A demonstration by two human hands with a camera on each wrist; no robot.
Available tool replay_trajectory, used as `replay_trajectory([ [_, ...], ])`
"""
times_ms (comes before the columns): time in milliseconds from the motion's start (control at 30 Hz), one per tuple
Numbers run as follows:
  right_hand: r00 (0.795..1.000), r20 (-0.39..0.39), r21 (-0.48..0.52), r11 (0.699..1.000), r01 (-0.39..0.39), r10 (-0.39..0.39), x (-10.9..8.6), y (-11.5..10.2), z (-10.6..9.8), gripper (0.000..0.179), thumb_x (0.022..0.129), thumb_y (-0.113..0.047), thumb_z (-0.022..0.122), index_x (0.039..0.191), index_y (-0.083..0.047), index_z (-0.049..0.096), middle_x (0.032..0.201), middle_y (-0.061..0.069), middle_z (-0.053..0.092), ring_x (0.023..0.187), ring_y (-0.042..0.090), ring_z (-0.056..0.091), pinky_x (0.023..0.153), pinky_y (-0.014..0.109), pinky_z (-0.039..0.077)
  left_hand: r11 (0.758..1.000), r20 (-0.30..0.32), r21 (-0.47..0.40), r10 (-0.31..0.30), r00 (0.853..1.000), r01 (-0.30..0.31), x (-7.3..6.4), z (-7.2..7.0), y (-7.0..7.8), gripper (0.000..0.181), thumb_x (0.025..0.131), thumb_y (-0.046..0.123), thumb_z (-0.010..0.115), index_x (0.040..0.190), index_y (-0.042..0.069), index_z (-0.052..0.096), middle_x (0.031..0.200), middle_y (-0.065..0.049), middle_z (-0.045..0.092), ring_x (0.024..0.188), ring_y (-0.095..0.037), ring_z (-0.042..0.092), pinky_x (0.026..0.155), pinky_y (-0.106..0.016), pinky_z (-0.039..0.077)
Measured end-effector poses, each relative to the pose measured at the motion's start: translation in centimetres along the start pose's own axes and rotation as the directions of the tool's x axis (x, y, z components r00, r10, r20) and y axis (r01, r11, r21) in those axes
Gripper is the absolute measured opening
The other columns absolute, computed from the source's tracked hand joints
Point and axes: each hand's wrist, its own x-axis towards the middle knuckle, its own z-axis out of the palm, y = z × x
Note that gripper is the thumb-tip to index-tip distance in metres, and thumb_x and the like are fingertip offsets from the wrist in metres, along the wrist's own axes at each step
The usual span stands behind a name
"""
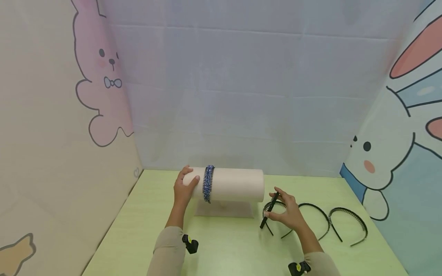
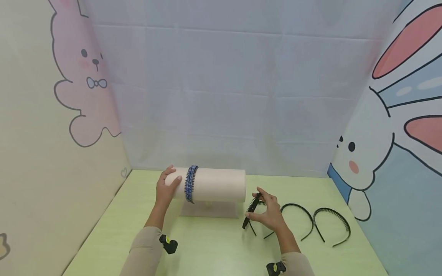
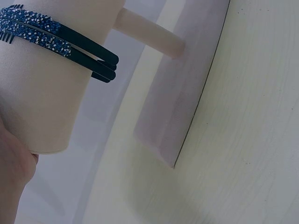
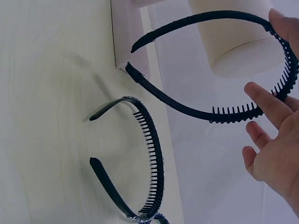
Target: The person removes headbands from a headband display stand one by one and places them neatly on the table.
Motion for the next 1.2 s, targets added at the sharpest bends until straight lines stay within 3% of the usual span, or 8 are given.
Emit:
replay_trajectory([
  [233, 0.999, 0.048, 0.125, 0.992, -0.013, 0.007, -0.2, -1.1, 0.0, 0.096, 0.072, -0.013, 0.08, 0.145, -0.005, 0.019, 0.136, 0.013, 0.047, 0.109, 0.036, 0.048, 0.086, 0.052, 0.039, 1.0, 0.0, 0.011, 0.008, 1.0, -0.008, 0.0, 0.0, -0.2, 0.037, 0.078, 0.035, 0.073, 0.11, 0.024, 0.059, 0.139, 0.013, 0.042, 0.123, -0.024, 0.042, 0.088, -0.049, 0.044],
  [433, 0.999, 0.053, 0.162, 0.987, -0.02, 0.011, -0.2, -1.0, 0.2, 0.096, 0.073, -0.007, 0.078, 0.145, -0.005, 0.015, 0.14, 0.014, 0.041, 0.096, 0.037, 0.053, 0.08, 0.041, 0.043, 1.0, 0.001, -0.001, 0.007, 1.0, -0.007, 0.0, 0.0, -0.2, 0.036, 0.078, 0.032, 0.073, 0.11, 0.024, 0.06, 0.139, 0.013, 0.042, 0.123, -0.024, 0.042, 0.088, -0.048, 0.043],
  [600, 0.998, 0.045, 0.161, 0.986, 0.031, -0.039, -0.2, -1.2, 0.1, 0.093, 0.072, -0.007, 0.079, 0.144, -0.003, 0.019, 0.137, 0.014, 0.045, 0.096, 0.037, 0.054, 0.083, 0.039, 0.043, 1.0, 0.002, -0.002, 0.008, 1.0, -0.008, 0.0, 0.0, -0.2, 0.036, 0.078, 0.032, 0.073, 0.11, 0.023, 0.06, 0.139, 0.012, 0.042, 0.124, -0.025, 0.041, 0.088, -0.049, 0.043],
  [867, 0.994, 0.023, 0.138, 0.985, 0.105, -0.109, -0.6, -1.6, 0.1, 0.088, 0.07, -0.01, 0.081, 0.14, -0.003, 0.03, 0.131, 0.011, 0.052, 0.094, 0.021, 0.054, 0.081, 0.033, 0.043, 1.0, 0.0, -0.01, 0.023, 1.0, -0.023, 0.0, -0.1, -0.2, 0.035, 0.077, 0.032, 0.074, 0.108, 0.022, 0.061, 0.138, 0.011, 0.044, 0.123, -0.025, 0.042, 0.088, -0.048, 0.043],
  [1033, 0.985, 0.025, 0.236, 0.959, 0.158, -0.168, -1.0, -2.2, 0.3, 0.093, 0.072, -0.001, 0.078, 0.145, -0.003, 0.02, 0.134, 0.019, 0.046, 0.109, 0.013, 0.053, 0.079, 0.031, 0.044, 0.999, -0.002, -0.011, 0.044, 0.999, -0.044, 0.1, 0.0, -0.3, 0.036, 0.077, 0.032, 0.074, 0.109, 0.022, 0.061, 0.138, 0.009, 0.044, 0.124, -0.025, 0.041, 0.089, -0.048, 0.042],
  [1200, 0.981, 0.023, 0.34, 0.924, 0.175, -0.194, -1.5, -2.5, 0.5, 0.101, 0.072, 0.007, 0.074, 0.147, -0.002, 0.006, 0.136, 0.026, 0.039, 0.113, 0.015, 0.051, 0.079, 0.028, 0.045, 0.999, -0.006, -0.005, 0.042, 0.999, -0.042, 0.1, 0.0, -0.2, 0.037, 0.077, 0.032, 0.074, 0.109, 0.022, 0.061, 0.138, 0.009, 0.044, 0.124, -0.025, 0.041, 0.09, -0.048, 0.042],
])
